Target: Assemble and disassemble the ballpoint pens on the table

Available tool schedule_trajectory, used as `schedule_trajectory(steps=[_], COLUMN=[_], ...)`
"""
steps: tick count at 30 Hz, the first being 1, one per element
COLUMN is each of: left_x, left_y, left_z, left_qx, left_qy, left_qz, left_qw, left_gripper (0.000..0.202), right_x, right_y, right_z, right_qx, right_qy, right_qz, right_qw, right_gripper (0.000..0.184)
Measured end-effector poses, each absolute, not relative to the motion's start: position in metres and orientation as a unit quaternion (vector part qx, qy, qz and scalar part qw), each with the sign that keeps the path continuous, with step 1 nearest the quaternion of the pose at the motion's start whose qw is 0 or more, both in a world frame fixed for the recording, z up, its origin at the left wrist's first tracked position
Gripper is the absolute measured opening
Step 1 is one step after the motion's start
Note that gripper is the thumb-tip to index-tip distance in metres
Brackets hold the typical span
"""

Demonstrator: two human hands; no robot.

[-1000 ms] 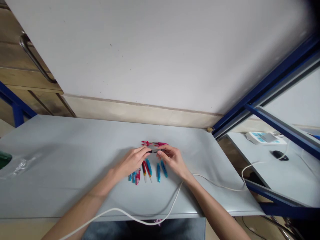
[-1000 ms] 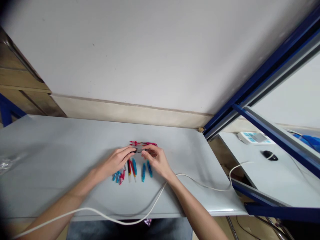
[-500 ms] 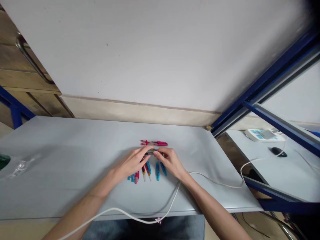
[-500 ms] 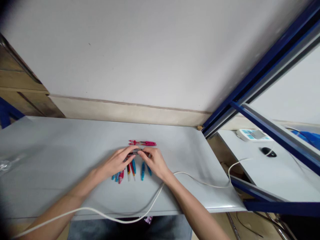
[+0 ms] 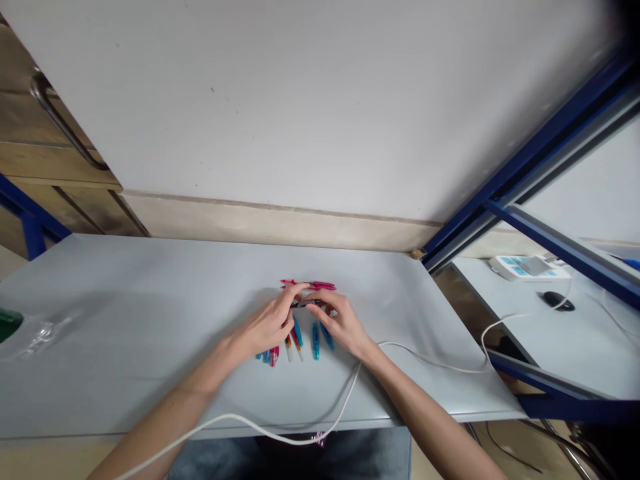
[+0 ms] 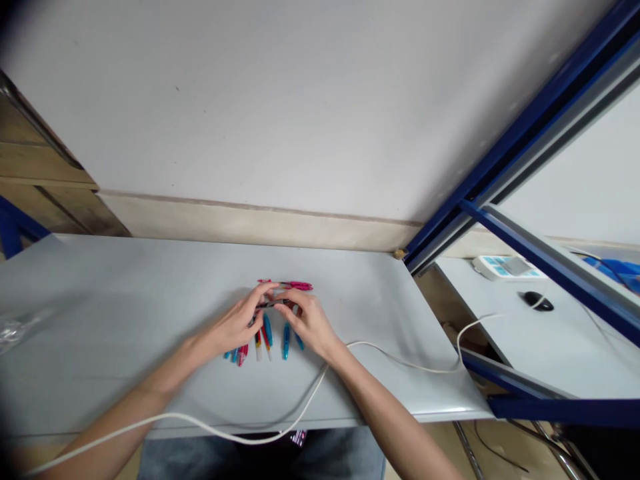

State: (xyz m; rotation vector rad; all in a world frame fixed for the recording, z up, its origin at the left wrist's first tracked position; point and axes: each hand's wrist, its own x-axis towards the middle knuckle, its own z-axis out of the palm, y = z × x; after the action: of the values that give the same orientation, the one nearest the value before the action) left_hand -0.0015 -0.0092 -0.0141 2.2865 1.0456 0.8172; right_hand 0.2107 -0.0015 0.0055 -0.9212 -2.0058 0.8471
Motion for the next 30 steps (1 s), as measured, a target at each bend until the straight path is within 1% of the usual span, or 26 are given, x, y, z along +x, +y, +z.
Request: schedule_trajectory(steps=[2,5,6,10,12,14,16,18,20,21,26,28,30], left_x=[0.000,0.002,0.003,0.002,0.001,-0.001,-0.003,-0.006,-0.008,-0.008,-0.005,-0.004,-0.004], left_y=[-0.011,-0.013,-0.014,-0.011,-0.008,-0.005,-0.001,0.001,0.002,0.002,-0.002,-0.002,-0.002], left_z=[-0.013,-0.012,-0.011,-0.014,-0.015,-0.016,-0.015,-0.014,-0.013,-0.013,-0.012,-0.011,-0.011], left_qx=[0.852,0.867,0.868,0.867,0.864,0.861,0.862,0.863,0.861,0.860,0.851,0.851,0.852], left_qy=[0.374,0.360,0.357,0.346,0.345,0.357,0.371,0.376,0.374,0.372,0.367,0.369,0.370], left_qz=[0.287,0.275,0.277,0.310,0.327,0.331,0.331,0.334,0.343,0.347,0.366,0.361,0.356], left_qw=[0.230,0.209,0.204,0.181,0.167,0.144,0.100,0.055,0.037,0.043,0.084,0.093,0.101], left_gripper=[0.077,0.086,0.087,0.085,0.081,0.072,0.055,0.032,0.017,0.015,0.018,0.021,0.022], right_x=[0.210,0.208,0.208,0.209,0.211,0.212,0.213,0.214,0.214,0.214,0.217,0.218,0.218], right_y=[-0.002,-0.004,-0.004,-0.003,-0.001,0.000,0.001,0.001,0.001,0.001,0.002,0.003,0.004], right_z=[0.002,-0.003,-0.004,-0.002,0.000,0.003,0.005,0.005,0.005,0.004,0.003,0.003,0.003], right_qx=[-0.367,-0.402,-0.417,-0.449,-0.449,-0.444,-0.440,-0.439,-0.444,-0.449,-0.491,-0.487,-0.473], right_qy=[-0.794,-0.786,-0.776,-0.722,-0.708,-0.701,-0.695,-0.688,-0.685,-0.684,-0.661,-0.662,-0.677], right_qz=[0.317,0.317,0.328,0.383,0.396,0.407,0.421,0.432,0.433,0.432,0.436,0.432,0.423], right_qw=[0.368,0.346,0.343,0.362,0.374,0.381,0.383,0.384,0.383,0.380,0.364,0.370,0.373], right_gripper=[0.028,0.048,0.052,0.053,0.052,0.051,0.050,0.050,0.051,0.053,0.070,0.070,0.066])
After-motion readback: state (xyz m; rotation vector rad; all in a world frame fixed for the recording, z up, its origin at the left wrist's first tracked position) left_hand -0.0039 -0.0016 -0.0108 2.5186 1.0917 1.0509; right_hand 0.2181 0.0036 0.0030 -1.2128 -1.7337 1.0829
